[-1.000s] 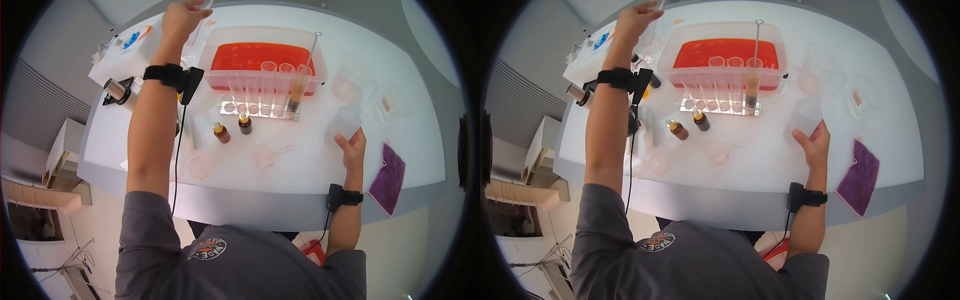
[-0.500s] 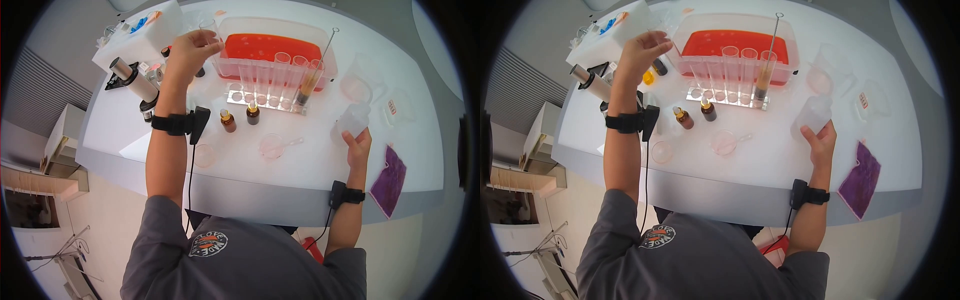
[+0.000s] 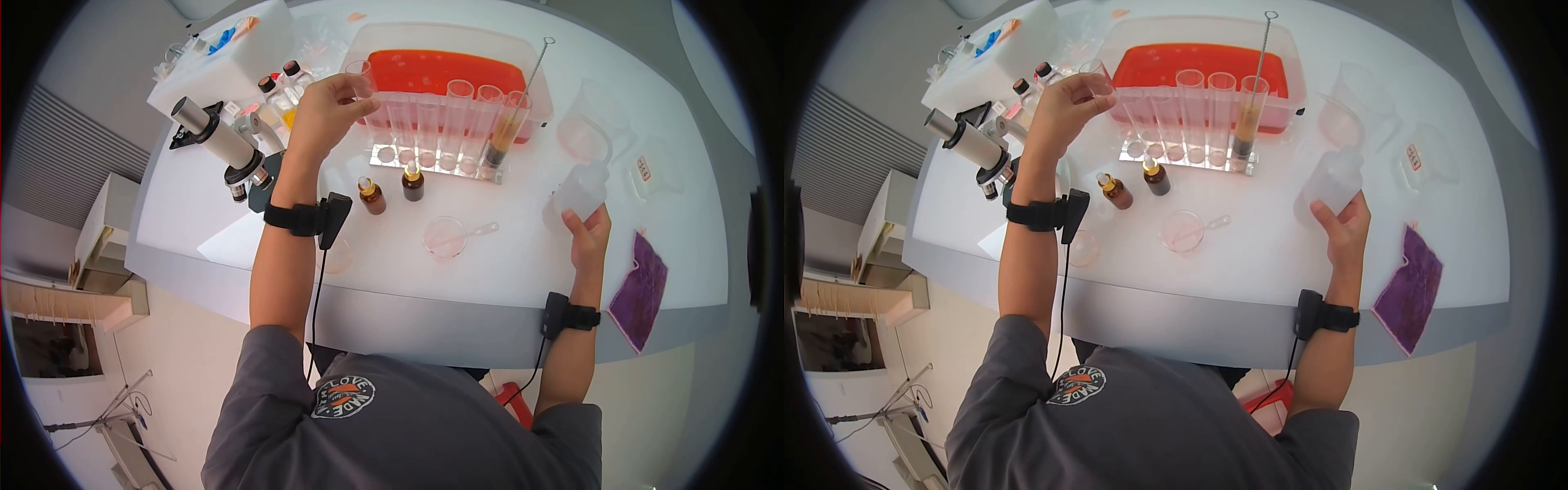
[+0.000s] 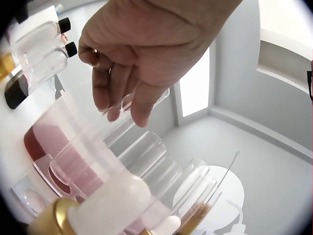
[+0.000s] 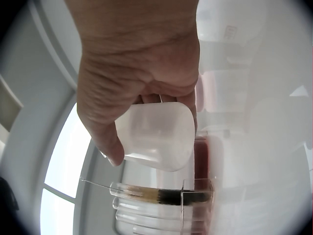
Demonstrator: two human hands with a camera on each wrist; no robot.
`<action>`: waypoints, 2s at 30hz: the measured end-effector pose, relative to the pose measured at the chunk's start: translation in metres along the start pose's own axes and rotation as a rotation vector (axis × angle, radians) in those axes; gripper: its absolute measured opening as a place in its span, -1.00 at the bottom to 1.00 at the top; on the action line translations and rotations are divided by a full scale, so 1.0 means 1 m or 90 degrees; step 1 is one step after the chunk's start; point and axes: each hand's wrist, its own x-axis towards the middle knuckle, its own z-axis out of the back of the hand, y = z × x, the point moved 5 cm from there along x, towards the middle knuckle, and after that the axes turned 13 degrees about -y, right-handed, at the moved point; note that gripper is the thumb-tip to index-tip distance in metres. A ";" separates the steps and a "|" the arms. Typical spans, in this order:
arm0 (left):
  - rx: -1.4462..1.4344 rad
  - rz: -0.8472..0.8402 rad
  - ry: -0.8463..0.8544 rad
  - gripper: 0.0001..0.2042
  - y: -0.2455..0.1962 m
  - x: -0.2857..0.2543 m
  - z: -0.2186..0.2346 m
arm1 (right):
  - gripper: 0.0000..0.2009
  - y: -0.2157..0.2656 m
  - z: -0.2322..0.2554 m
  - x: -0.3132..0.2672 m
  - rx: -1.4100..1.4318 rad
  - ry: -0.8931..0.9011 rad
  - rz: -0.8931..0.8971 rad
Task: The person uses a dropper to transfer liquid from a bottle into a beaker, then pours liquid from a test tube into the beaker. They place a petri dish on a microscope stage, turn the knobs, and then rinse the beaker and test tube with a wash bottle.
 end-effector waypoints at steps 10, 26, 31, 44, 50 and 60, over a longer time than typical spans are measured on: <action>0.065 -0.045 0.012 -0.68 -0.010 -0.006 -0.003 | -0.33 -0.001 0.001 0.001 -0.007 0.000 -0.003; 0.056 -0.048 0.049 -0.74 -0.002 -0.002 0.000 | -0.35 -0.002 0.001 0.001 -0.012 0.003 -0.003; 0.090 -0.058 0.045 -0.68 0.003 -0.001 -0.004 | -0.36 0.002 -0.001 -0.001 -0.014 -0.003 -0.004; 0.240 -0.070 0.073 -0.46 0.015 -0.009 -0.011 | -0.34 -0.005 0.003 0.002 -0.024 -0.004 -0.005; 0.251 -0.085 0.068 -0.44 0.011 -0.010 -0.009 | -0.33 -0.005 0.003 0.002 -0.019 -0.004 -0.013; 0.291 -0.252 0.114 -0.54 -0.017 0.001 -0.018 | -0.36 0.002 -0.001 -0.001 -0.013 0.003 -0.005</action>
